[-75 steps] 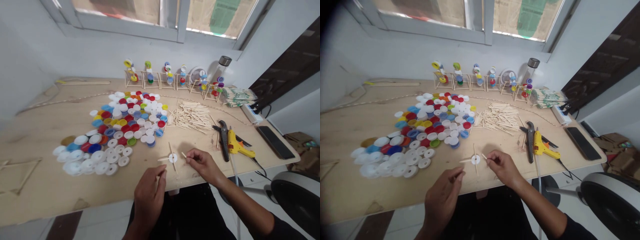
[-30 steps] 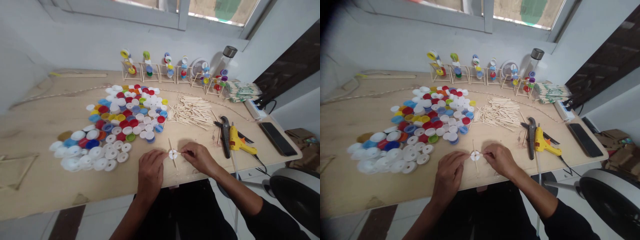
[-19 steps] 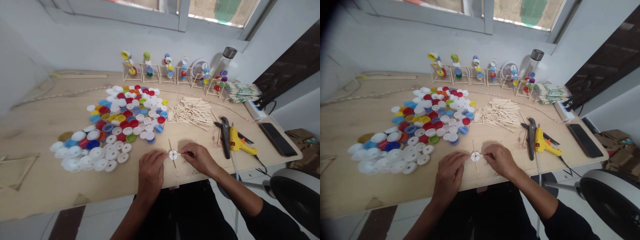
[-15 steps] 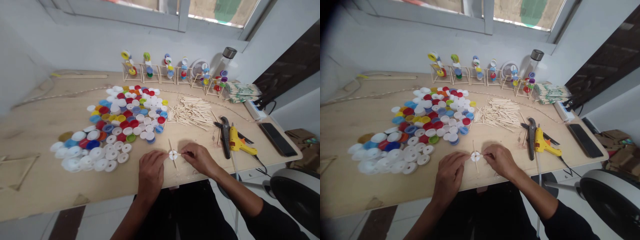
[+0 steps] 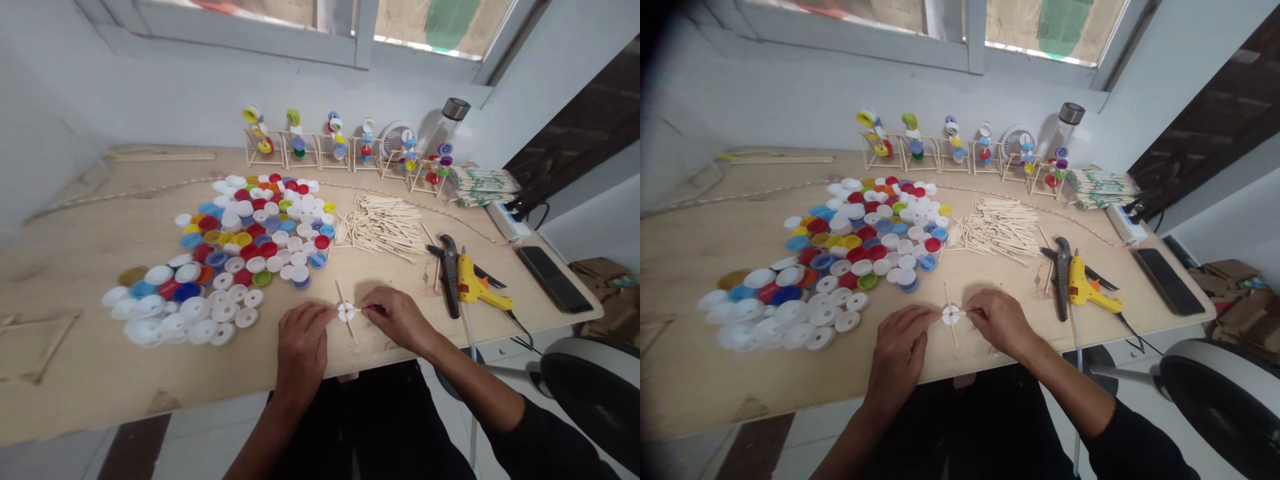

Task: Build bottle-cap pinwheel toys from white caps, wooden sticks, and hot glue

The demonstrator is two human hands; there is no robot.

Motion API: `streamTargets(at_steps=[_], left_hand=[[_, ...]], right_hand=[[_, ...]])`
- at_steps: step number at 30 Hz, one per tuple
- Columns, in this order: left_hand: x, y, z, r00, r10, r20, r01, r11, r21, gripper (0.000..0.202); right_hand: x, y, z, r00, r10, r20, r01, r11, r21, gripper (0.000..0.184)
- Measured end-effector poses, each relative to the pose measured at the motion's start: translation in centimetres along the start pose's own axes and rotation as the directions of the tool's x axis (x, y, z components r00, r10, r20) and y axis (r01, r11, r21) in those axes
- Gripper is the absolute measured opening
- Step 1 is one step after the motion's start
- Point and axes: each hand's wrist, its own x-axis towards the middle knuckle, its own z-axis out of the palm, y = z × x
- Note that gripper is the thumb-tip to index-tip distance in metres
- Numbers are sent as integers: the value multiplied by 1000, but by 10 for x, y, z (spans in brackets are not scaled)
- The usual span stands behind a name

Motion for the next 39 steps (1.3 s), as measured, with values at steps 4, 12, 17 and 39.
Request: streamTargets(at_steps=[4, 12, 17, 39], left_hand=[[0, -1, 1, 1000, 4, -10, -4, 1000, -2, 31], [3, 3, -2, 1000, -6, -1, 6, 1000, 5, 31], [3, 2, -2, 1000, -10, -1, 10, 1000, 6, 32], [3, 2, -1, 1000, 11, -14, -10, 999, 32, 33]], right_hand=[[1, 0, -1, 1000, -2, 8, 2, 1000, -3, 13], [1, 0, -1, 1000, -12, 9, 12, 1000, 7, 14], [1, 0, -1, 1000, -1, 12, 1, 1000, 0, 14], [1, 1, 1, 1000, -6, 5, 6, 1000, -16, 14]])
